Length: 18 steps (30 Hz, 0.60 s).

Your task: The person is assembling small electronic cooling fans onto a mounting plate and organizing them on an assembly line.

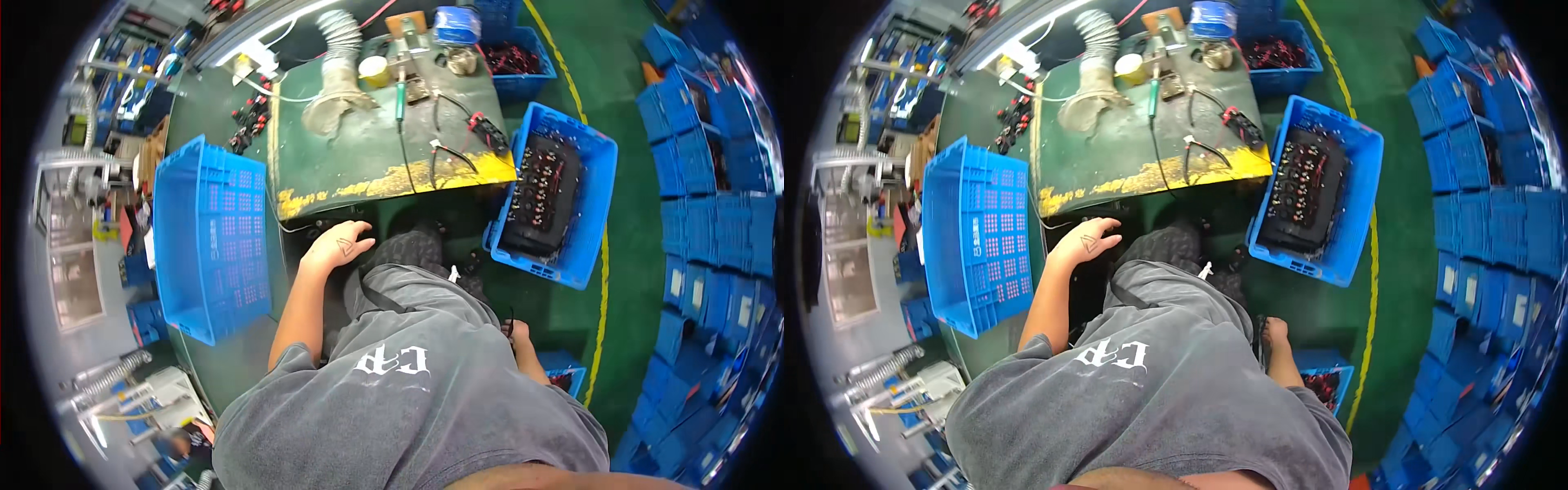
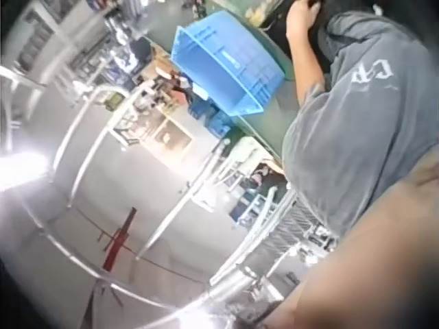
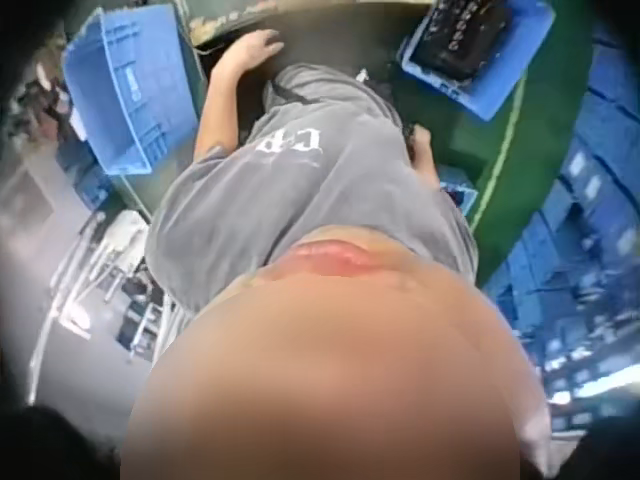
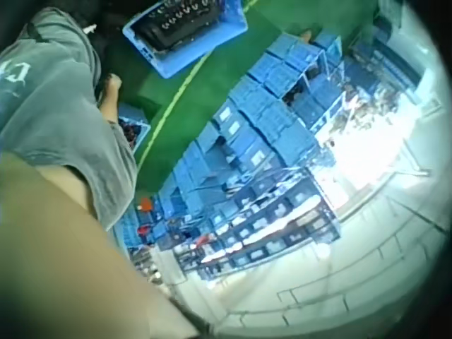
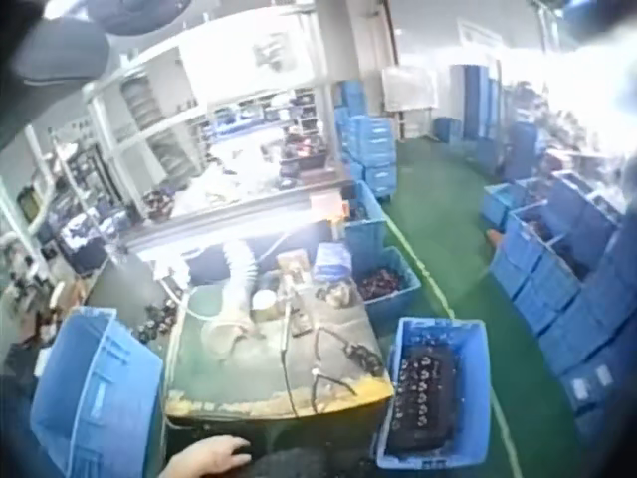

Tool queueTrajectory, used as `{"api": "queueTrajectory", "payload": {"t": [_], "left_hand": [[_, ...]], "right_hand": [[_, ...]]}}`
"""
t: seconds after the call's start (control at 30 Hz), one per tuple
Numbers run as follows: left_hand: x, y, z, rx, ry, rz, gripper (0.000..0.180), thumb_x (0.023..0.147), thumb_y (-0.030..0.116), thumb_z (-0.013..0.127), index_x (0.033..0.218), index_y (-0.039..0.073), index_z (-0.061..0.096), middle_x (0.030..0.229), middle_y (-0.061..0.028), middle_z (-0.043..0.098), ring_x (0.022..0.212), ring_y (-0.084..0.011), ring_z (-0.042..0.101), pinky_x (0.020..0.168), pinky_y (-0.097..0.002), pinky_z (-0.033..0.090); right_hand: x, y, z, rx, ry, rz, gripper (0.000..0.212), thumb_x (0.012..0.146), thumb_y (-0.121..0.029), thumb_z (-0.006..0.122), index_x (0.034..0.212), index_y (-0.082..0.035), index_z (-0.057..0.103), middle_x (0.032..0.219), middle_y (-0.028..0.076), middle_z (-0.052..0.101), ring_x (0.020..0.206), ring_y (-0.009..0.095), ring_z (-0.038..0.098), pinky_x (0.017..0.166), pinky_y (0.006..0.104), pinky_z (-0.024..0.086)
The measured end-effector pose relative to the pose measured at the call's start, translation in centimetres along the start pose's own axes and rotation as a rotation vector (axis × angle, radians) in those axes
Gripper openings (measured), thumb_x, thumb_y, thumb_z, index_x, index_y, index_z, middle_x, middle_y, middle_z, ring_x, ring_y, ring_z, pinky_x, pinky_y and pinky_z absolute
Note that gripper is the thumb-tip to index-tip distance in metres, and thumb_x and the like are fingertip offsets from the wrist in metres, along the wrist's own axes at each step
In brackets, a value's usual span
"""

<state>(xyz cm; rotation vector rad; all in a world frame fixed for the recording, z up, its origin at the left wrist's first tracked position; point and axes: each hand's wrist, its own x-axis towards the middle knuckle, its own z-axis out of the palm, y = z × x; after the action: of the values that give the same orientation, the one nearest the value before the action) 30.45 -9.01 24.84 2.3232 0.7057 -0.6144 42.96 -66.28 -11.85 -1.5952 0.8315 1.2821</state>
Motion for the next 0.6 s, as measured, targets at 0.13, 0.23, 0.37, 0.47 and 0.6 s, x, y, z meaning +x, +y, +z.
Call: {"api": "queueTrajectory", "payload": {"t": [0.13,0.23,0.37,0.47,0.6], "left_hand": [[-1.8,-4.0,0.4,-0.036,0.099,-0.029,0.051,0.098,0.036,0.063,0.133,0.0,0.062,0.129,-0.023,0.067,0.123,-0.0383,0.061,0.106,-0.0428,0.048],[-2.2,-7.3,0.0,-0.043,0.007,-0.136,0.053,0.097,0.039,0.064,0.132,0.0,0.063,0.129,-0.023,0.067,0.122,-0.0384,0.062,0.106,-0.0435,0.048],[-0.4,-10.5,-1.9,0.026,0.192,-0.045,0.047,0.095,0.039,0.066,0.125,0.004,0.066,0.118,-0.0228,0.07,0.113,-0.04,0.065,0.097,-0.0475,0.052],[-0.1,-11.8,-3.3,-0.039,0.339,0.006,0.042,0.096,0.032,0.066,0.124,0.0,0.065,0.119,-0.0228,0.069,0.114,-0.04,0.063,0.099,-0.0452,0.05],[0.6,-17.2,0.8,-0.409,0.354,0.082,0.029,0.096,0.026,0.062,0.107,0.001,0.069,0.102,-0.0213,0.071,0.099,-0.0394,0.068,0.087,-0.045,0.054]], "right_hand": [[-3.5,-8.9,3.7,-0.184,0.009,-0.169,0.03,0.093,-0.02,0.065,0.117,-0.002,0.066,0.091,0.014,0.074,0.06,0.018,0.066,0.045,0.0263,0.045],[-6.1,-14.1,7.8,-0.218,0.024,-0.321,0.029,0.096,-0.022,0.062,0.117,-0.002,0.066,0.1,0.015,0.075,0.072,0.021,0.072,0.055,0.026,0.053],[-6.9,-16.7,11.9,-0.204,0.068,-0.389,0.034,0.097,-0.025,0.06,0.123,-0.003,0.066,0.104,0.014,0.075,0.077,0.022,0.073,0.06,0.0296,0.055],[-6.9,-15.8,15.1,-0.291,0.04,-0.354,0.031,0.095,-0.026,0.063,0.116,-0.005,0.071,0.096,0.009,0.073,0.072,0.017,0.068,0.061,0.0297,0.054],[-8.9,-15.5,17.7,-0.773,-0.039,-0.476,0.022,0.09,-0.026,0.069,0.101,-0.009,0.076,0.079,-0.001,0.063,0.061,0.011,0.055,0.056,0.0307,0.05]]}}
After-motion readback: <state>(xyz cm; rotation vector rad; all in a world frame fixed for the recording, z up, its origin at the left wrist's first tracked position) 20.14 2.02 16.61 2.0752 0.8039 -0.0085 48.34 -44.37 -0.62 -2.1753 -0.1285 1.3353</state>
